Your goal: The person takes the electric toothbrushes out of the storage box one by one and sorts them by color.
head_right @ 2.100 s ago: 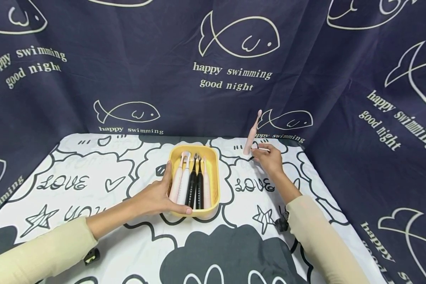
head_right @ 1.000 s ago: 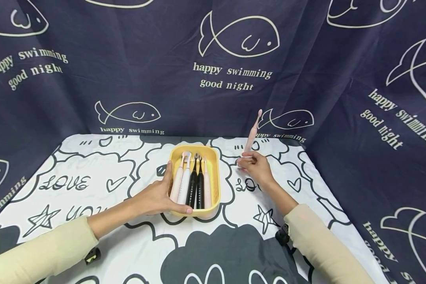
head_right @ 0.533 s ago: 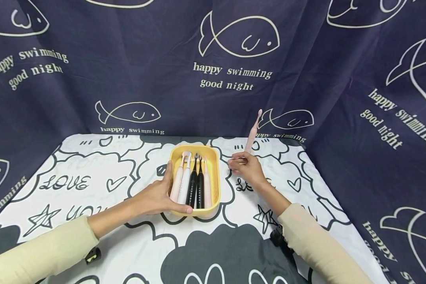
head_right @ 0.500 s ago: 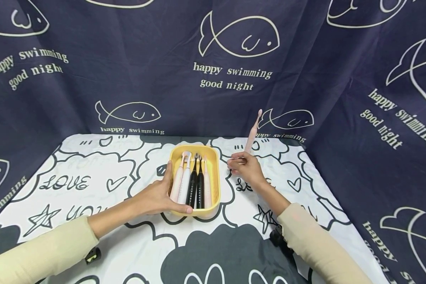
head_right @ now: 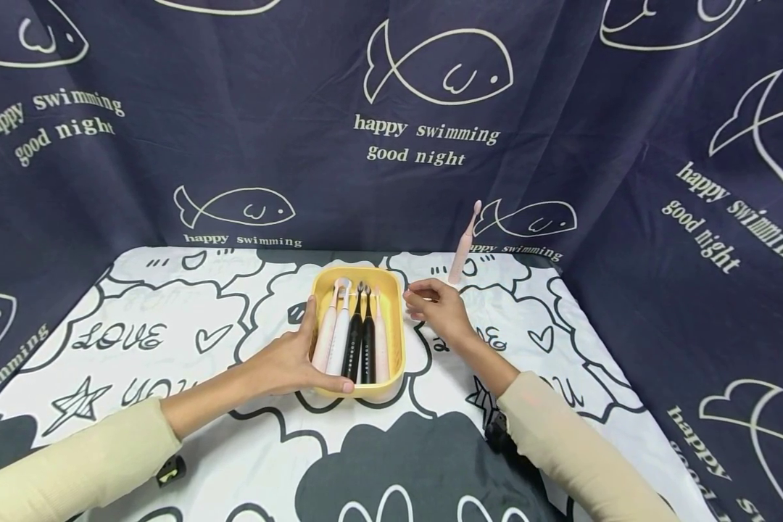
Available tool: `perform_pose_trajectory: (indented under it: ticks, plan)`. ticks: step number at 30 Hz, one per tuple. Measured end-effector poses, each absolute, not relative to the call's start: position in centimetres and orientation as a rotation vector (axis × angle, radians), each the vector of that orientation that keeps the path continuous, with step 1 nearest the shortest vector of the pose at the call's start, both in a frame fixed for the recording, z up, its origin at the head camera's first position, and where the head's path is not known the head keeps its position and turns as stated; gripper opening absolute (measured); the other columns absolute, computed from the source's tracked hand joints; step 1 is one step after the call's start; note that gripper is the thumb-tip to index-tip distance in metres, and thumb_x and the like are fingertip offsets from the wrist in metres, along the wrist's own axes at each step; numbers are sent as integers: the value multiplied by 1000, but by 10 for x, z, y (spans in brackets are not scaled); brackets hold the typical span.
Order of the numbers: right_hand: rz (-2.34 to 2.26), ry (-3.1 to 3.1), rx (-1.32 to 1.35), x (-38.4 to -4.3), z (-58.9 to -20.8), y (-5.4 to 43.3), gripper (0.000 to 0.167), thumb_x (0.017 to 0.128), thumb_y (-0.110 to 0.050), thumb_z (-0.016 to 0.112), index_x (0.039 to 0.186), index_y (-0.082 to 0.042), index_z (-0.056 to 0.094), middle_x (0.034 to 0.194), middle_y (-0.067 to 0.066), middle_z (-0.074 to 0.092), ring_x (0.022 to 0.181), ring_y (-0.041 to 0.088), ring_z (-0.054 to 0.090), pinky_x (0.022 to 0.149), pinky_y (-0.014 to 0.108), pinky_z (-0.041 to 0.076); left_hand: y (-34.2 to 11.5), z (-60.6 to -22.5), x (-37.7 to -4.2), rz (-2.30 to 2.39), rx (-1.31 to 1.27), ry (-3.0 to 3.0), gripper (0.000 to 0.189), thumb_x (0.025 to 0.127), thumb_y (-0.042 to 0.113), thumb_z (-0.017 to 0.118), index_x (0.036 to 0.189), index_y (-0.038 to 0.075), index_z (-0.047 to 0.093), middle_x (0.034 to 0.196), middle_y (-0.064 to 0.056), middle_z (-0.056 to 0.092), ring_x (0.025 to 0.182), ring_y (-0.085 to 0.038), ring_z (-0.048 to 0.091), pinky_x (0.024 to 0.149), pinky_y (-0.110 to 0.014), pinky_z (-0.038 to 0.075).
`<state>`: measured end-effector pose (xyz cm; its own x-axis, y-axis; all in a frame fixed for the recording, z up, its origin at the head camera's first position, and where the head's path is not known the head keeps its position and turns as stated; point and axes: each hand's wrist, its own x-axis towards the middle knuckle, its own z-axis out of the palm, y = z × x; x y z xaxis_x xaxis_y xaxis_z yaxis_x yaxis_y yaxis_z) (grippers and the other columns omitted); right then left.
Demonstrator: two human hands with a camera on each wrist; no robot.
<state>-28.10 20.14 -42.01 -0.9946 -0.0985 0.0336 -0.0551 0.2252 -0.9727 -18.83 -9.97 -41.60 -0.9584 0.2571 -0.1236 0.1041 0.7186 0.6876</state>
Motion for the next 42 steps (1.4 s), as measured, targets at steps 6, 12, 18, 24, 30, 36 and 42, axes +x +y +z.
perform_pose_trajectory:
  ticks: [6,12,18,24,30,36,42]
  plan:
    - [-1926,2474,-132,-276,-416,190,31,109,-16,75,131,6,72,111,5,79,92,3,77,91,35,69,-100,-416,-188,1077,278,2709,183,57,84,100,180,17,-18,156,-31,64,135,-35,69,111,-53,58]
    - [-1957,2447,-120,-275,-414,182,26,108,-15,76,126,4,73,111,4,77,98,12,77,84,28,68,-99,-415,-188,1069,294,2702,182,60,83,99,180,16,-20,164,-31,57,141,-36,66,114,-55,56]
    - [-1823,2547,-131,-274,-416,174,25,108,-21,77,124,-2,79,128,13,78,115,25,77,90,28,65,-100,-415,-187,1073,299,2702,183,60,84,99,180,15,-21,162,-31,60,138,-35,68,112,-54,57]
    - [-1655,2703,-218,-274,-416,167,24,106,-22,77,121,-4,84,133,15,80,113,17,74,87,21,55,-100,-416,-187,1062,287,2711,184,57,85,99,180,16,-20,156,-31,64,133,-34,70,110,-52,58]
    - [-1573,2735,-269,-272,-416,158,27,105,-22,77,124,-4,84,139,17,77,136,32,69,115,47,54,-100,-417,-188,1075,315,2704,182,61,82,99,179,13,-21,162,-32,59,138,-36,68,112,-53,57]
    - [-1469,2791,-276,-271,-417,151,30,103,-21,78,126,-3,83,149,22,68,149,41,59,129,59,43,-100,-417,-188,1069,314,2706,182,61,83,99,179,13,-21,159,-31,62,132,-33,71,108,-52,59]
    - [-1318,2861,-279,-273,-415,149,31,101,-21,80,125,-2,84,147,24,67,143,41,61,125,57,46,-100,-417,-187,1081,313,2700,184,59,84,99,179,16,-23,158,-29,63,131,-31,71,109,-51,58]
